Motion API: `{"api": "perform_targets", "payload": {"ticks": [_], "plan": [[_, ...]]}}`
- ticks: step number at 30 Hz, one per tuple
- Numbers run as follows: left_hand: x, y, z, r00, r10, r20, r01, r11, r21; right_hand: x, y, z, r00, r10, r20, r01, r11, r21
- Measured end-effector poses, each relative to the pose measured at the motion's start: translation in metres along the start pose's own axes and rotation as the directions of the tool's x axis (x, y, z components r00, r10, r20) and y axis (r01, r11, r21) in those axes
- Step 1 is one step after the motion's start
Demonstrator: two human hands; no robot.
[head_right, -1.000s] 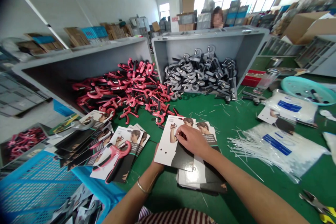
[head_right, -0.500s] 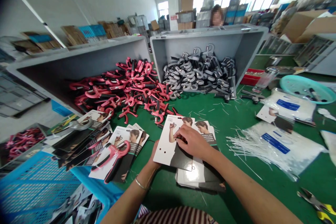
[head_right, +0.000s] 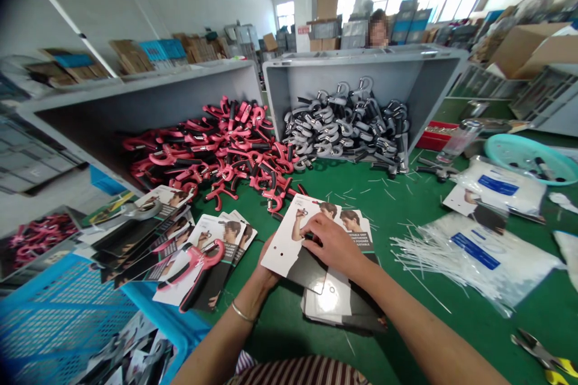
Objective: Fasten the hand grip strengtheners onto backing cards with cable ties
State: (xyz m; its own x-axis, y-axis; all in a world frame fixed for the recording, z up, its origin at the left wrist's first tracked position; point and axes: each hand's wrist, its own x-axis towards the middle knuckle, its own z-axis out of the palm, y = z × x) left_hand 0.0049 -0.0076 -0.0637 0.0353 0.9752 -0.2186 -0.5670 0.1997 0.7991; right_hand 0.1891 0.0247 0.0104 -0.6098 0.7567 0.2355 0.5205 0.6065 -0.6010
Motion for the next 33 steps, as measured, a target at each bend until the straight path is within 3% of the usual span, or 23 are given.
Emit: {"api": "perform_targets", "payload": {"ticks": [5, 7, 11, 14, 16, 17, 20, 23, 27, 33], "plan": [[-0.016, 0.013, -0.004, 0.991, -0.111, 0.081, 0.125, 0.973, -0.192, 0.002, -0.002, 0.007, 0.995, -0.005, -0.096, 0.007, 1.000, 0.016], [-0.020, 0.019, -0.006, 0.989, -0.098, 0.111, 0.111, 0.987, -0.114, 0.003, -0.004, 0.008, 0.989, 0.005, -0.146, 0.011, 0.994, 0.111], [-0.015, 0.026, -0.008, 0.968, -0.204, 0.146, 0.200, 0.979, 0.043, -0.002, 0.003, -0.006, 0.962, 0.092, -0.258, -0.008, 0.951, 0.310], [-0.012, 0.031, -0.005, 0.959, -0.224, 0.173, 0.214, 0.974, 0.078, -0.035, 0.027, -0.033, 0.855, 0.363, -0.370, -0.251, 0.915, 0.316], [-0.012, 0.036, -0.002, 0.950, -0.251, 0.183, 0.232, 0.965, 0.119, -0.076, 0.049, -0.052, 0.748, 0.551, -0.371, -0.539, 0.830, 0.146], [-0.012, 0.039, 0.000, 0.946, -0.268, 0.184, 0.244, 0.959, 0.146, -0.100, 0.061, -0.059, 0.719, 0.596, -0.358, -0.608, 0.788, 0.091], [-0.008, 0.046, 0.005, 0.933, -0.306, 0.188, 0.262, 0.939, 0.224, -0.169, 0.087, -0.066, 0.681, 0.672, -0.290, -0.708, 0.705, -0.029], [0.002, 0.049, 0.010, 0.924, -0.320, 0.209, 0.259, 0.926, 0.276, -0.211, 0.098, -0.058, 0.639, 0.722, -0.264, -0.764, 0.634, -0.117], [0.005, 0.050, 0.013, 0.947, -0.271, 0.170, 0.236, 0.950, 0.203, -0.221, 0.102, -0.048, 0.629, 0.742, -0.233, -0.778, 0.604, -0.173], [-0.037, 0.033, 0.009, 0.979, -0.197, 0.047, 0.198, 0.980, -0.016, -0.220, 0.112, -0.051, 0.641, 0.740, -0.204, -0.768, 0.622, -0.154]]}}
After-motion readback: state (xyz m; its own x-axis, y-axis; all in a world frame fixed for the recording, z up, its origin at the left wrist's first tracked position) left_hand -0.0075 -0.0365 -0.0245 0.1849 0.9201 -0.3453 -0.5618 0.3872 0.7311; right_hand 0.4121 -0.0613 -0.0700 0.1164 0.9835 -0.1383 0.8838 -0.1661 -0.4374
